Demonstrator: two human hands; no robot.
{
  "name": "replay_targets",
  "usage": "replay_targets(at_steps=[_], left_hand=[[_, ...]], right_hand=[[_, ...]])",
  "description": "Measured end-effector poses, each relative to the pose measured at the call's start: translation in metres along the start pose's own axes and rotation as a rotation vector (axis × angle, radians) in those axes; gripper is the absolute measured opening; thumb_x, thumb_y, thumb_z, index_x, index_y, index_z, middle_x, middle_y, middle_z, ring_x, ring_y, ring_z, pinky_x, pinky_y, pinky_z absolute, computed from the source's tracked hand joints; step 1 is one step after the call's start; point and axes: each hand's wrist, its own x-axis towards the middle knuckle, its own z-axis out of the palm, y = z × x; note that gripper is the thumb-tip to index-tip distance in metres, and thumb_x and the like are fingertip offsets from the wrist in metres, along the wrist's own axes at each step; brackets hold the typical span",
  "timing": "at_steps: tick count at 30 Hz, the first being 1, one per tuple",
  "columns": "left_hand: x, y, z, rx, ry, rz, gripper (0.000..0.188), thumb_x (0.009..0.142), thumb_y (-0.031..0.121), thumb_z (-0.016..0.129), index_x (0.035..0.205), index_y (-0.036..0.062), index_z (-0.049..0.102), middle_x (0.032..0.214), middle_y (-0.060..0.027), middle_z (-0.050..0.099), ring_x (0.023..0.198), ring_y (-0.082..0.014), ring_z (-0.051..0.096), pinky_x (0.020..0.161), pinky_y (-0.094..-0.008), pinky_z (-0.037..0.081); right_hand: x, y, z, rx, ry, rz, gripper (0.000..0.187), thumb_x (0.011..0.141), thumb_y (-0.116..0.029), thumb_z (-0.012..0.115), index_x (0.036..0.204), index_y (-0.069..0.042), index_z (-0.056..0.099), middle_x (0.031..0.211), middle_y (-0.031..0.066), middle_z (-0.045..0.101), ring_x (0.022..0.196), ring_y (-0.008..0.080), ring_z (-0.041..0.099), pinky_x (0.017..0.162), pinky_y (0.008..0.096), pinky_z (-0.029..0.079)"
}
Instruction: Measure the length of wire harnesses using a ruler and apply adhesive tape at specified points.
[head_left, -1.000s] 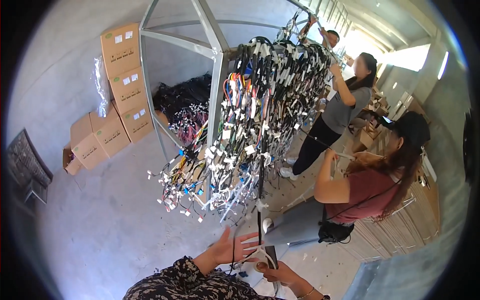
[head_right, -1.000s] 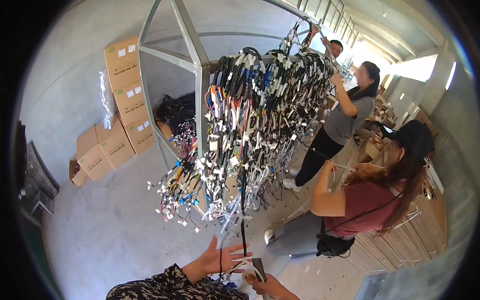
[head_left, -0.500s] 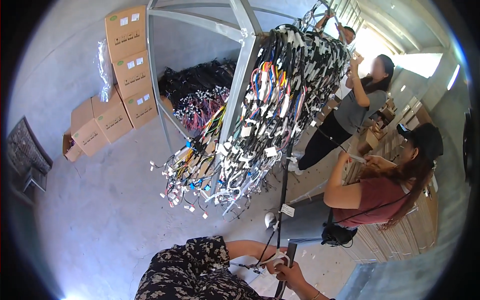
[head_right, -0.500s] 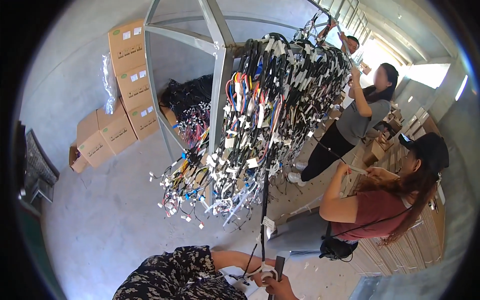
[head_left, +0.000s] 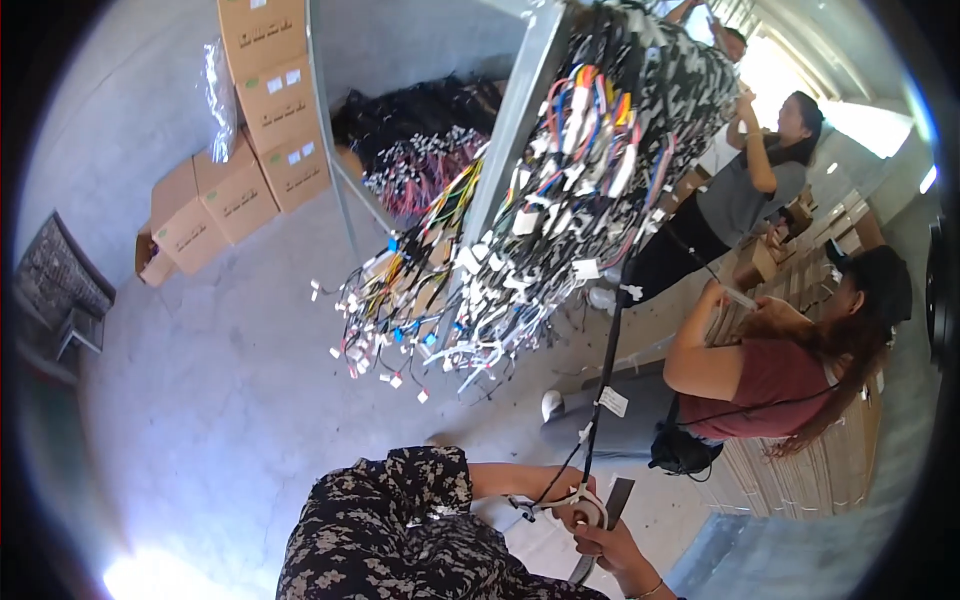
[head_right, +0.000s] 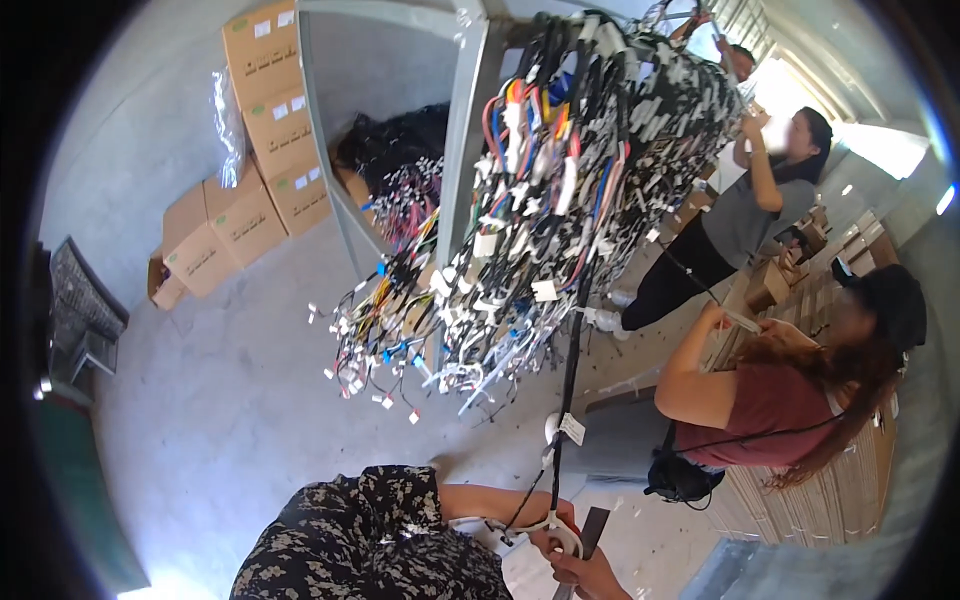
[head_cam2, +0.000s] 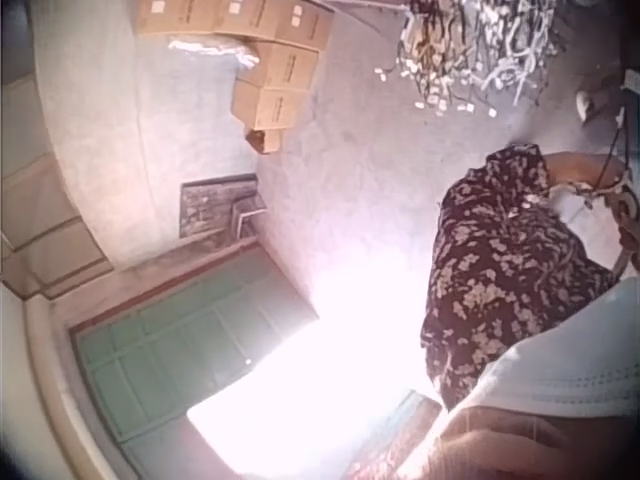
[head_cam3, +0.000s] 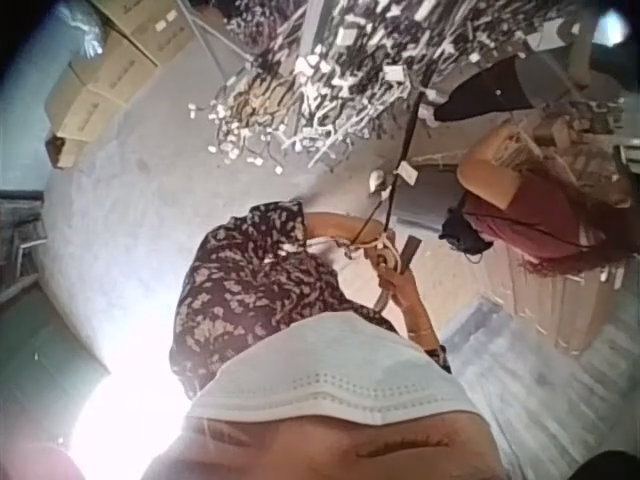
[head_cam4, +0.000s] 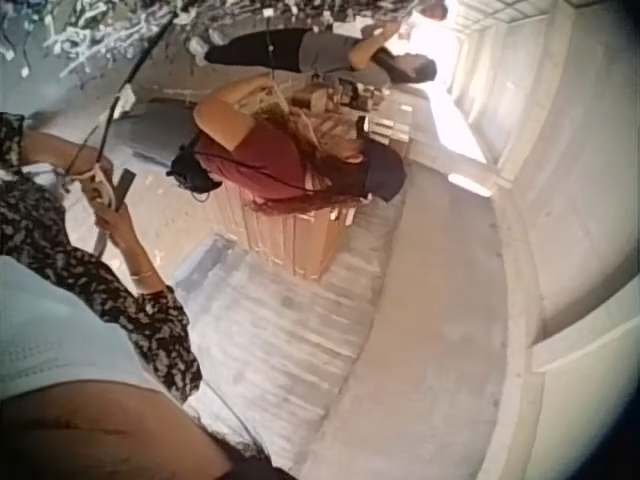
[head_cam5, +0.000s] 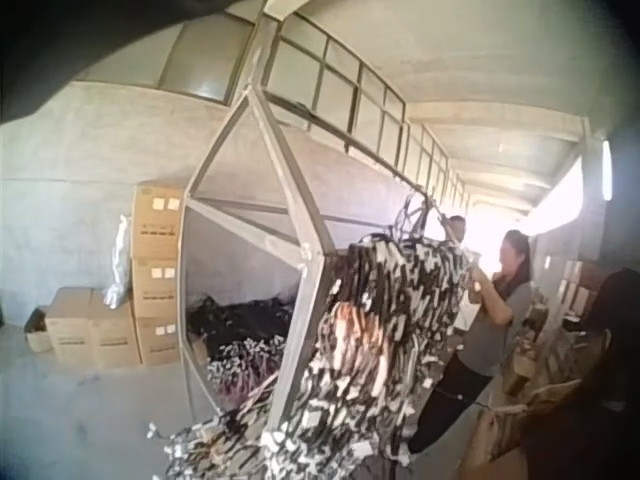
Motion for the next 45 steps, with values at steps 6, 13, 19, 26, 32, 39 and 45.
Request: replay_targets(at_steps=[6,13,19,26,32,39,45], left_hand=[[-0.035,0.039,0.004,-0.300,0.206,-0.128,0.051,0.079,0.026,0.080,0.120,0.0073,0.056,0.104,-0.0085,0.066,0.082,-0.0166,0.066,0.055,-0.0303,0.055],[-0.126,0.057,-0.043,-0.372,1.126,-0.033,0.045,0.080,0.003,0.076,0.121,0.0037,0.057,0.111,-0.0076,0.065,0.089,-0.0177,0.067,0.076,-0.0305,0.057],[-0.249,0.311,-0.140,0.834,1.778,0.490,0.037,0.080,0.005,0.077,0.114,0.0022,0.061,0.098,-0.0029,0.066,0.084,-0.0117,0.062,0.075,-0.0269,0.052],[-0.241,0.526,-0.225,1.694,1.465,0.382,0.042,0.079,0.000,0.071,0.117,0.0024,0.054,0.108,-0.0160,0.058,0.083,-0.0316,0.061,0.076,-0.0355,0.051],[-0.249,0.520,-0.261,1.577,1.090,0.263,0.040,0.084,-0.001,0.061,0.120,0.0035,0.045,0.116,-0.0183,0.052,0.111,-0.0330,0.053,0.095,-0.0376,0.044],[-0.242,0.526,-0.255,1.441,1.038,0.185,0.040,0.089,0.019,0.058,0.121,0.0000,0.044,0.117,-0.0173,0.048,0.116,-0.0300,0.043,0.103,-0.0358,0.034],[-0.236,0.516,-0.260,1.185,1.133,0.354,0.034,0.101,0.030,0.055,0.117,0.0005,0.050,0.104,-0.0113,0.056,0.100,-0.0199,0.050,0.095,-0.0312,0.039]], right_hand=[[-0.003,-0.004,0.010,-0.088,0.155,-0.221,0.059,0.083,0.005,0.066,0.136,-0.005,0.042,0.088,0.0053,0.056,0.052,0.0059,0.040,0.045,0.0214,0.031],[-0.009,-0.011,0.007,-0.361,0.253,-0.314,0.025,0.095,-0.017,0.061,0.098,0.007,0.068,0.066,0.0080,0.065,0.046,0.0066,0.040,0.044,0.0227,0.031],[0.000,-0.001,-0.024,-0.298,0.358,-0.520,0.040,0.101,-0.026,0.052,0.079,0.004,0.067,0.051,0.0003,0.045,0.042,0.0082,0.036,0.042,0.0254,0.026],[0.015,-0.002,0.001,-0.137,0.375,-0.518,0.036,0.100,-0.023,0.054,0.077,0.003,0.064,0.050,0.0004,0.043,0.041,0.0089,0.035,0.040,0.0256,0.024],[0.026,0.000,0.007,-0.054,0.449,-0.539,0.034,0.098,-0.023,0.055,0.076,0.002,0.064,0.051,0.0002,0.044,0.041,0.0087,0.036,0.040,0.0244,0.024],[0.031,-0.009,0.024,-0.052,0.441,-0.592,0.037,0.099,-0.026,0.056,0.078,0.002,0.064,0.051,-0.0023,0.041,0.041,0.0068,0.032,0.040,0.0234,0.023],[0.031,-0.005,0.027,-0.032,0.452,-0.545,0.035,0.099,-0.025,0.056,0.078,0.002,0.065,0.050,-0.0014,0.042,0.040,0.0075,0.034,0.040,0.0234,0.024]])
